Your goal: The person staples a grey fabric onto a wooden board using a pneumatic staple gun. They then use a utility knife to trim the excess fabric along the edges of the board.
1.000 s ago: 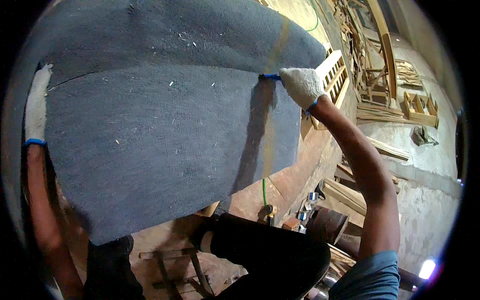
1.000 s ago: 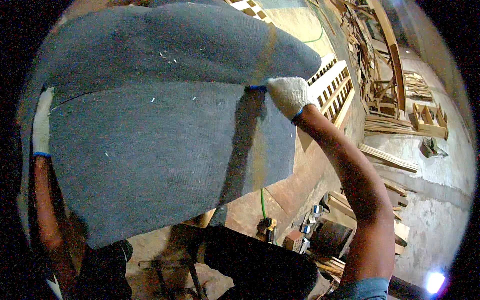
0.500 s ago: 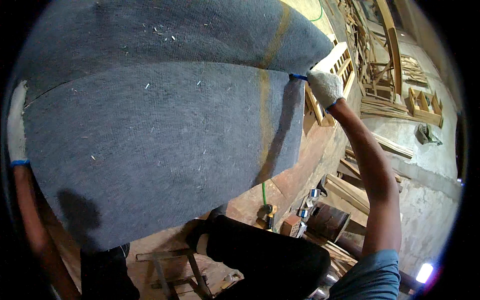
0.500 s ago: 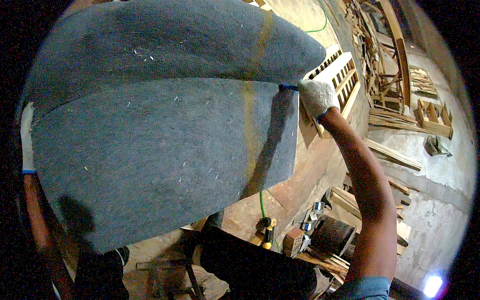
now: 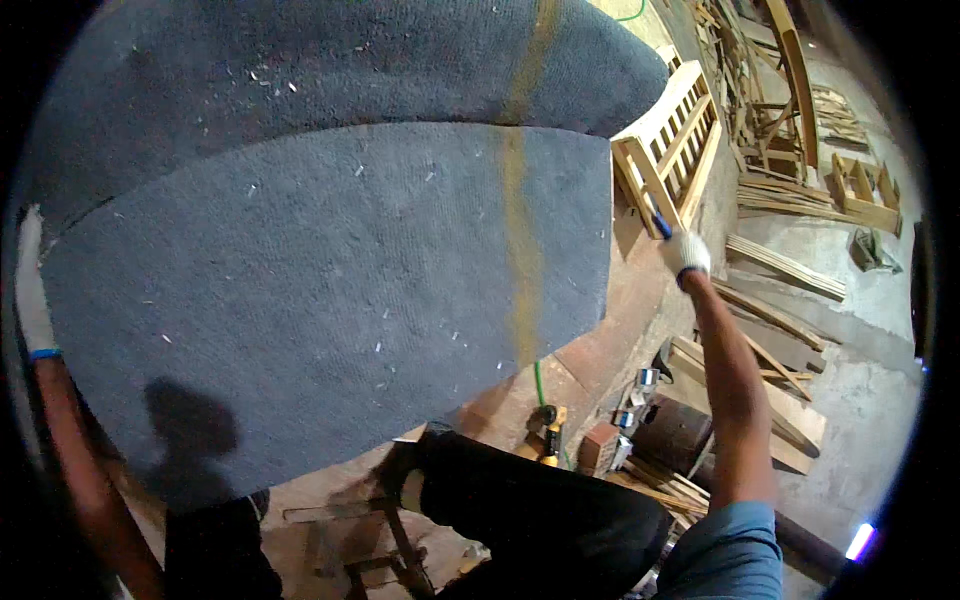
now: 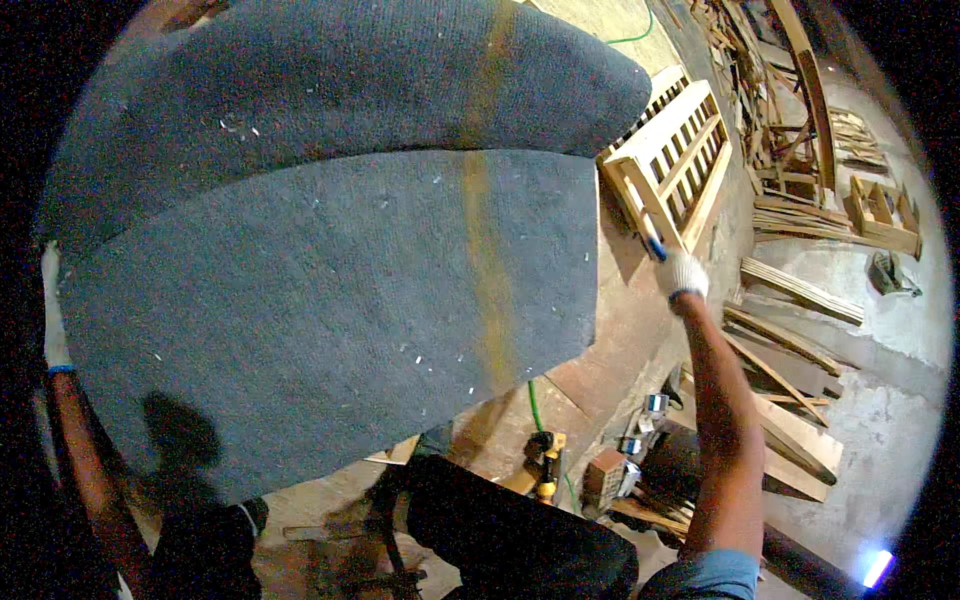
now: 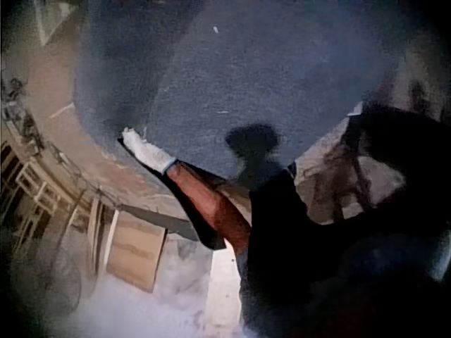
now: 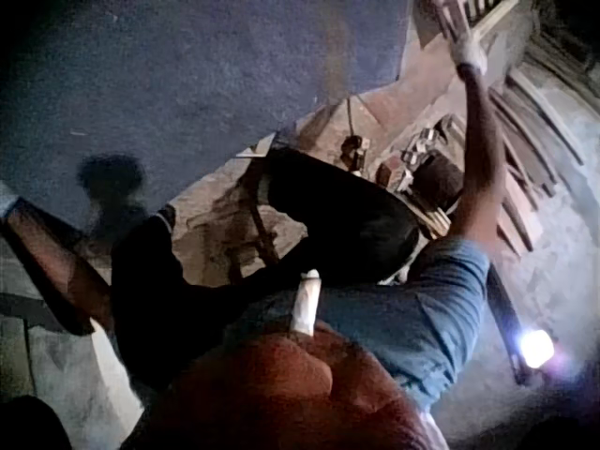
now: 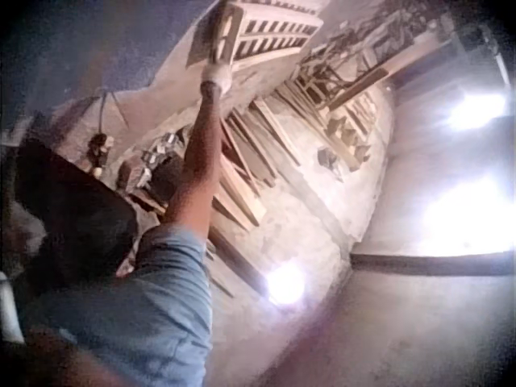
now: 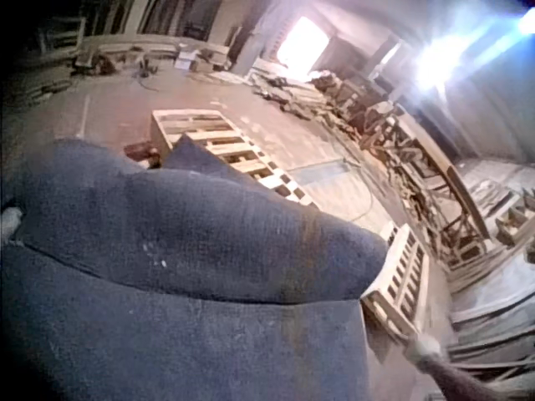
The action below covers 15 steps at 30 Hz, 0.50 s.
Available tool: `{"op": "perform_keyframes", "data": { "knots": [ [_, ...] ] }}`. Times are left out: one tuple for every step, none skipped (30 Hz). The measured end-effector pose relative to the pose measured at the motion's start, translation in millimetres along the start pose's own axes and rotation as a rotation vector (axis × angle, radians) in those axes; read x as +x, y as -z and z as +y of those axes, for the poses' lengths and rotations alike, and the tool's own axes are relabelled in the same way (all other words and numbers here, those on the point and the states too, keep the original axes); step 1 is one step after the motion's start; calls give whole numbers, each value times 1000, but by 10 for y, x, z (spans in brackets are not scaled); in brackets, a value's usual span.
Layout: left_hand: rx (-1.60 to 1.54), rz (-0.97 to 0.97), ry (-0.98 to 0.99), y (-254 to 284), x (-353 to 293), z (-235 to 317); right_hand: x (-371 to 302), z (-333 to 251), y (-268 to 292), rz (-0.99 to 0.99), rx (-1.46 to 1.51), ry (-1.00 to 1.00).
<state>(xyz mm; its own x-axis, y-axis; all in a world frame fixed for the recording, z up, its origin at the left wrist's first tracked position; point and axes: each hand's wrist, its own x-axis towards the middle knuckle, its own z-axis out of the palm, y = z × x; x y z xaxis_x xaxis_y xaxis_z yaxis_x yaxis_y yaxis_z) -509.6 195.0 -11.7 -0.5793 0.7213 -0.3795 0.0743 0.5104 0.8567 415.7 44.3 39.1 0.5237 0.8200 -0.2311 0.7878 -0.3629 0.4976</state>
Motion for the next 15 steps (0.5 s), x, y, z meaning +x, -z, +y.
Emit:
{"op": "perform_keyframes", "data": {
  "knots": [
    [-27, -68, -47, -69, -49, -143, -144, 270, -368, -60, -5, -23],
    [-54, -138, -93, -157, -96, -319, -320, 553, -700, -120, -11, -47],
    [-59, -192, -139, -176, -122, -489, -596, 474, -902, -282, 318, -236],
    [-35, -207, -208, 25, -167, -473, -867, -28, -868, -414, 529, -366],
    [174, -204, -495, 404, 266, -607, -1015, -84, -1087, -490, 593, -400],
    [115, -201, -395, 352, 300, -511, -1261, -95, -1249, -503, 642, -381],
    [57, -191, -292, 292, 226, -377, -1441, -222, -1127, -629, 747, -499],
    [0, -181, -188, 223, 148, -248, -1541, -222, -1209, -635, 698, -459],
    [-80, -166, -201, 48, -16, 18, -1598, -198, -1207, -537, 601, -283],
    [-71, -177, -165, -150, -49, 109, -1701, 1, -1152, -420, 482, -134],
    [-63, -189, -128, -334, -66, 175, -1673, 372, -1418, -323, 630, -165],
    [-53, -192, -84, -453, -44, 182, -1620, 754, -1636, -222, 768, -184],
    [81, -152, -141, -159, -27, 386, -1474, 142, -1526, -339, 1166, -305],
    [150, -182, -204, -38, -36, 381, -1439, -235, -1161, -395, 1502, -506],
    [215, -206, -269, 97, -47, 391, -1314, -555, -1034, -385, 1542, -520]
  ]
}}
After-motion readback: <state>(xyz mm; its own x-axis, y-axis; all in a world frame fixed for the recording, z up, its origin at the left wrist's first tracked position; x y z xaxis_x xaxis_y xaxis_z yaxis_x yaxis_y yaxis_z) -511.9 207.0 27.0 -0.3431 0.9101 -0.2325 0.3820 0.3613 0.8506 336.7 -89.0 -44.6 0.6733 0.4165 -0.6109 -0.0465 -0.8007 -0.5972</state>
